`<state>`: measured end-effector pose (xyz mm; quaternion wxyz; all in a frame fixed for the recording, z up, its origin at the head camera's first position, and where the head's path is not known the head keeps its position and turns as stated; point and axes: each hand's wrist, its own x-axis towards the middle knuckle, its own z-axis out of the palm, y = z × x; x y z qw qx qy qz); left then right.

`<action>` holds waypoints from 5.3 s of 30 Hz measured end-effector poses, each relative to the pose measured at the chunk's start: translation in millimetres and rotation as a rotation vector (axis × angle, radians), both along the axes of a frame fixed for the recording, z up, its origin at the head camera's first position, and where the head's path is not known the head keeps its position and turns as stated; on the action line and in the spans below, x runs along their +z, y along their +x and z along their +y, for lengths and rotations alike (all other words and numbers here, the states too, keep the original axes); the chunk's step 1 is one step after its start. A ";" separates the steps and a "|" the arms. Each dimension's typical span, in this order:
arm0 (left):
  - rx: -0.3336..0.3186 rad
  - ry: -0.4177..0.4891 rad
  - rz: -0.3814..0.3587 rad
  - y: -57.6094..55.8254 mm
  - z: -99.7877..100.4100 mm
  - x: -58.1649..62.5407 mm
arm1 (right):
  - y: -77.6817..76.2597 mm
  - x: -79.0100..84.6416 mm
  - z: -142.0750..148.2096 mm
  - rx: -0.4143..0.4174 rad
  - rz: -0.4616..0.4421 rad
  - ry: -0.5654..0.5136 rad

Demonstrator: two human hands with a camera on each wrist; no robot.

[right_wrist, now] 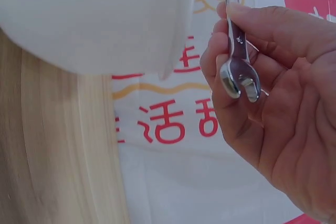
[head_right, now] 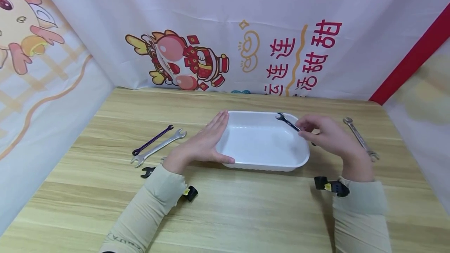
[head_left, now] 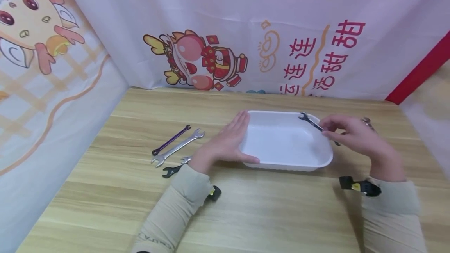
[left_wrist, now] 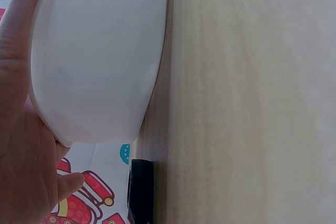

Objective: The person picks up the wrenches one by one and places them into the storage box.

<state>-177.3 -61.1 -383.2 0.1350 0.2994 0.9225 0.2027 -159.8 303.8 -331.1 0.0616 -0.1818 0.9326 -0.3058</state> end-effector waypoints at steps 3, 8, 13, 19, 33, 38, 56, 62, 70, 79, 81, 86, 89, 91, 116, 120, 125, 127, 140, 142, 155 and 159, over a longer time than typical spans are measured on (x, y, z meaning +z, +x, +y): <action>0.003 -0.005 -0.001 0.0 -0.6 0.8 | 0.4 0.3 -5.8 0.027 -0.006 -0.015; 0.003 -0.002 0.003 -0.2 -1.3 0.4 | 0.7 -0.5 -14.8 0.061 -0.016 -0.002; 0.009 0.003 -0.002 -0.1 -1.4 0.8 | -0.9 -2.6 -25.6 0.109 -0.022 0.008; 0.008 0.003 -0.001 -0.3 -0.1 1.2 | -4.1 -9.3 -37.7 0.165 -0.043 0.008; 0.010 0.014 -0.002 -0.5 0.5 -0.8 | -7.9 -20.8 -55.1 0.268 -0.156 0.001; 0.005 0.004 0.006 -0.5 0.4 -0.4 | -7.8 -24.9 -61.6 0.306 -0.166 0.013; 0.001 0.009 0.016 0.7 0.0 -0.4 | -8.3 -38.9 -73.0 0.396 -0.217 0.029; 0.000 0.005 0.016 1.1 0.1 0.5 | -6.9 -40.8 -77.1 0.391 -0.252 0.032; 0.006 0.006 0.009 1.1 0.2 0.9 | -7.3 -43.3 -78.8 0.389 -0.253 0.055; -0.001 0.003 0.016 1.7 0.5 -0.5 | -7.7 -47.2 -78.6 0.392 -0.261 0.051; 0.002 0.006 0.012 1.9 0.3 -0.1 | -8.1 -48.1 -78.6 0.392 -0.259 0.050; 0.000 0.008 0.016 2.0 0.4 0.7 | -8.6 -49.4 -79.0 0.390 -0.256 0.051; -0.004 0.007 0.020 2.0 0.4 0.5 | -8.2 -49.6 -79.2 0.385 -0.262 0.057; -0.006 0.008 0.023 1.9 0.5 0.3 | -7.9 -49.4 -79.4 0.379 -0.269 0.064; 0.000 -0.005 0.021 1.9 0.7 1.0 | -6.8 -49.0 -80.9 0.359 -0.258 0.079; 0.003 0.001 0.018 2.2 0.5 0.5 | -7.2 -49.9 -80.9 0.357 -0.248 0.068; 0.005 0.007 0.022 2.4 0.5 -0.4 | -6.9 -48.7 -80.6 0.344 -0.219 0.049; 0.005 0.006 0.023 2.6 0.6 -0.3 | -5.8 -46.6 -80.4 0.331 -0.206 0.047; 0.002 -0.001 0.017 2.9 1.8 1.0 | 0.4 -30.3 -81.0 0.269 -0.056 0.053; 0.001 -0.001 0.014 3.0 2.1 1.4 | 0.7 -27.9 -80.1 0.254 -0.030 0.055; 0.005 -0.009 0.016 2.1 2.0 3.7 | 2.7 -18.0 -71.0 0.238 0.114 0.013; 0.003 -0.009 0.020 1.5 2.5 3.6 | 2.3 -14.3 -63.5 0.225 0.156 0.023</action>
